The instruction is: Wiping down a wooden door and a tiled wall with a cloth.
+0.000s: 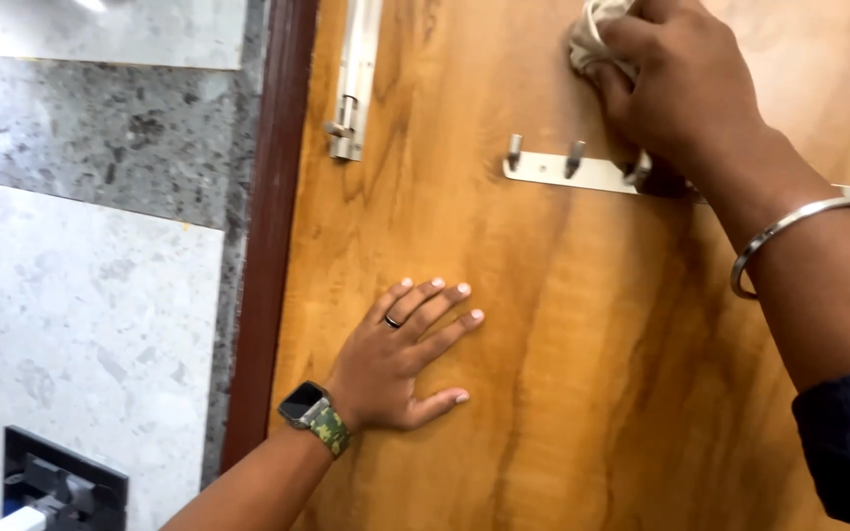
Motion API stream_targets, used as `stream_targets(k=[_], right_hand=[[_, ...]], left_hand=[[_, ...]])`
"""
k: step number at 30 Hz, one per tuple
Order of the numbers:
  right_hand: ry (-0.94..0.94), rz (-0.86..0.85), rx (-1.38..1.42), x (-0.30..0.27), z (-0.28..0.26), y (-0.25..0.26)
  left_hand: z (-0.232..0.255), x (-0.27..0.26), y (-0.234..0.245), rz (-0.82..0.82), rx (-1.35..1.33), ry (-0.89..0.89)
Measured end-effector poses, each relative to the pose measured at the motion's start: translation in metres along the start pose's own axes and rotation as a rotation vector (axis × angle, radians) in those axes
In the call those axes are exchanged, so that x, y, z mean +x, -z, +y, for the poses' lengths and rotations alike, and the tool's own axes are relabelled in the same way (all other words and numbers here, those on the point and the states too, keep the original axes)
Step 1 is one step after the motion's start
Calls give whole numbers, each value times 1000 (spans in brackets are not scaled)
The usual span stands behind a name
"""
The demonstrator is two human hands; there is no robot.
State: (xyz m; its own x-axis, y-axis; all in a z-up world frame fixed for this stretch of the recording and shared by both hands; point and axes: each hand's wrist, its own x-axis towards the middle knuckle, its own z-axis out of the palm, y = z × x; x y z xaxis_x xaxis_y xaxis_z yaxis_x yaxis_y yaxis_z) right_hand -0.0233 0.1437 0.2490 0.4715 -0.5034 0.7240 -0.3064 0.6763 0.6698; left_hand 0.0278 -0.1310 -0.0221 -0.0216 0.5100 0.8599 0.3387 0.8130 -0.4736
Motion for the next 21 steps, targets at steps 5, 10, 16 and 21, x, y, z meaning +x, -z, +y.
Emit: stream_targets(k=[5, 10, 16, 21], right_hand=[[-526, -420, 91, 39, -16, 3], [-326, -156, 32, 52, -40, -12], [-31, -75, -94, 58, -56, -41], [-169, 47, -141, 65, -56, -67]], left_hand=[[-15, -10, 9, 40, -41, 27], [-36, -26, 10, 54, 48, 60], [-58, -49, 20, 89, 46, 61], [-69, -61, 20, 69, 40, 73]])
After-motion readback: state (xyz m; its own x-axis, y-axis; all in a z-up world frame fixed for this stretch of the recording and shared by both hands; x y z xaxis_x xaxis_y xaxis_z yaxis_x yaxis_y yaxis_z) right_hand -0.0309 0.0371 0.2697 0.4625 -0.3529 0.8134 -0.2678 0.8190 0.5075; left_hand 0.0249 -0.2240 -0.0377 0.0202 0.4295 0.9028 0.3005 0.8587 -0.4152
